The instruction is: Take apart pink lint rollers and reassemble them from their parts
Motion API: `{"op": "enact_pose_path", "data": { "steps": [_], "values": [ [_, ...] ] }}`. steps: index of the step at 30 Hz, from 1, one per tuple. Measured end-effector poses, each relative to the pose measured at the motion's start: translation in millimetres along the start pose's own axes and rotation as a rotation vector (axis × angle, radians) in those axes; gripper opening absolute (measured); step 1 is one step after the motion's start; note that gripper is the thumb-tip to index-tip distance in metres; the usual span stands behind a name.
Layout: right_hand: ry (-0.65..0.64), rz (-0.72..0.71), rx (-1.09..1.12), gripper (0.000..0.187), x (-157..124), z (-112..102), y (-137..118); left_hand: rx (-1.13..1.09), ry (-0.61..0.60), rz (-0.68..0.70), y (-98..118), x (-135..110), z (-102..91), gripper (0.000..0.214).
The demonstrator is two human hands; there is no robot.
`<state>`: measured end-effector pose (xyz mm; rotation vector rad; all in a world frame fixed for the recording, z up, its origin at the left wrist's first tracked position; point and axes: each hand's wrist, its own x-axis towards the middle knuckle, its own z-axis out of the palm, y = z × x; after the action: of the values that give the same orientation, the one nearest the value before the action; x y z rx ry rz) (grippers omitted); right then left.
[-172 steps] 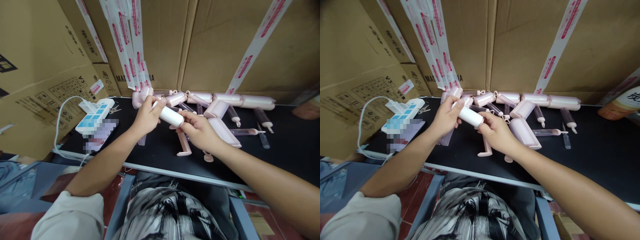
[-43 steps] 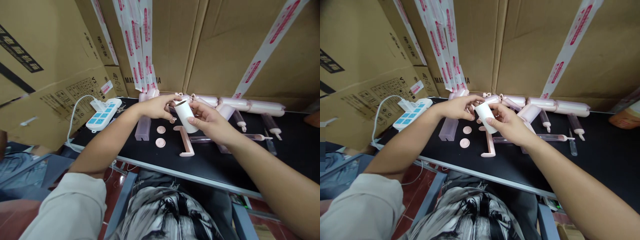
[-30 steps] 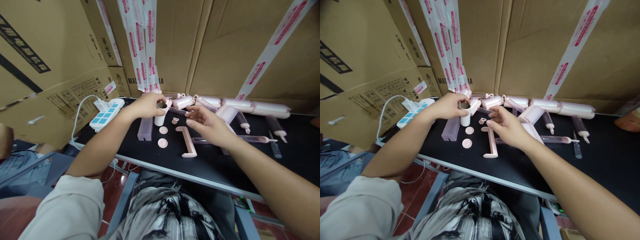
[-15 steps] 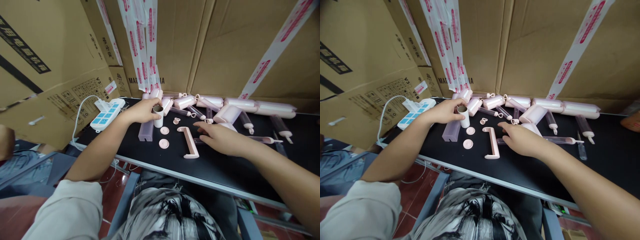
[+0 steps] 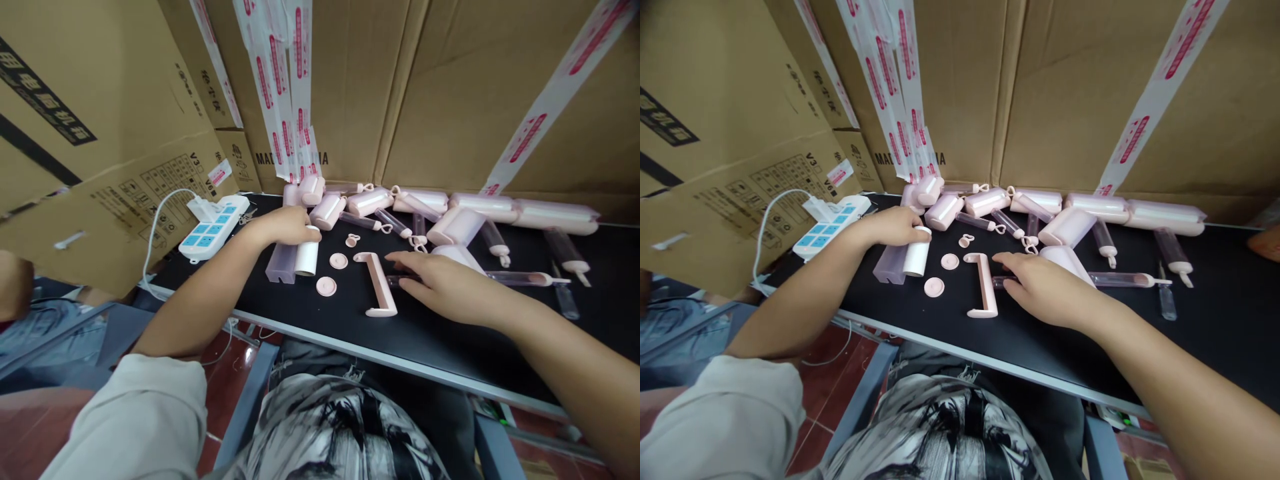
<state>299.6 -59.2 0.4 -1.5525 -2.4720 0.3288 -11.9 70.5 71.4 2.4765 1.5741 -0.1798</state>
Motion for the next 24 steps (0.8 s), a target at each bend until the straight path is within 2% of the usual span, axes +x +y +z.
{"op": "enact_pose_path", "data": {
  "steps": [2,4,7,9,11,14,20,24],
  "values": [
    [-0.006,-0.014,-0.006,0.055,-1.2,0.1,0.7,0.019,-0.038,0.026,-0.4,-0.4,3.2,0.041],
    [-0.018,-0.034,-0.018,0.057,-2.4,0.9,1.3,0.020,-0.024,0.055,-0.6,-3.6,5.7,0.042],
    [-0.037,-0.052,-0.042,0.058,-3.4,3.2,1.5,0.059,0.079,0.086,0.3,-16.4,7.8,0.049],
    [-0.043,-0.052,-0.071,0.057,-3.1,5.2,1.1,0.096,0.129,0.158,1.9,-28.8,9.5,0.057],
    [-0.041,-0.057,-0.106,0.053,-2.4,7.2,0.4,0.100,0.099,0.269,4.0,-40.4,12.5,0.069],
    [-0.029,-0.066,-0.139,0.045,-1.3,9.7,-1.0,0.095,-0.013,0.401,6.6,-50.1,18.4,0.079],
    [-0.023,-0.059,-0.142,0.040,-0.1,9.4,-2.5,0.135,-0.058,0.396,3.1,-44.2,17.0,0.070],
    [-0.018,-0.049,-0.136,0.038,0.1,9.0,-1.2,0.049,-0.057,0.515,-6.7,-35.8,7.7,0.051]
  ]
}}
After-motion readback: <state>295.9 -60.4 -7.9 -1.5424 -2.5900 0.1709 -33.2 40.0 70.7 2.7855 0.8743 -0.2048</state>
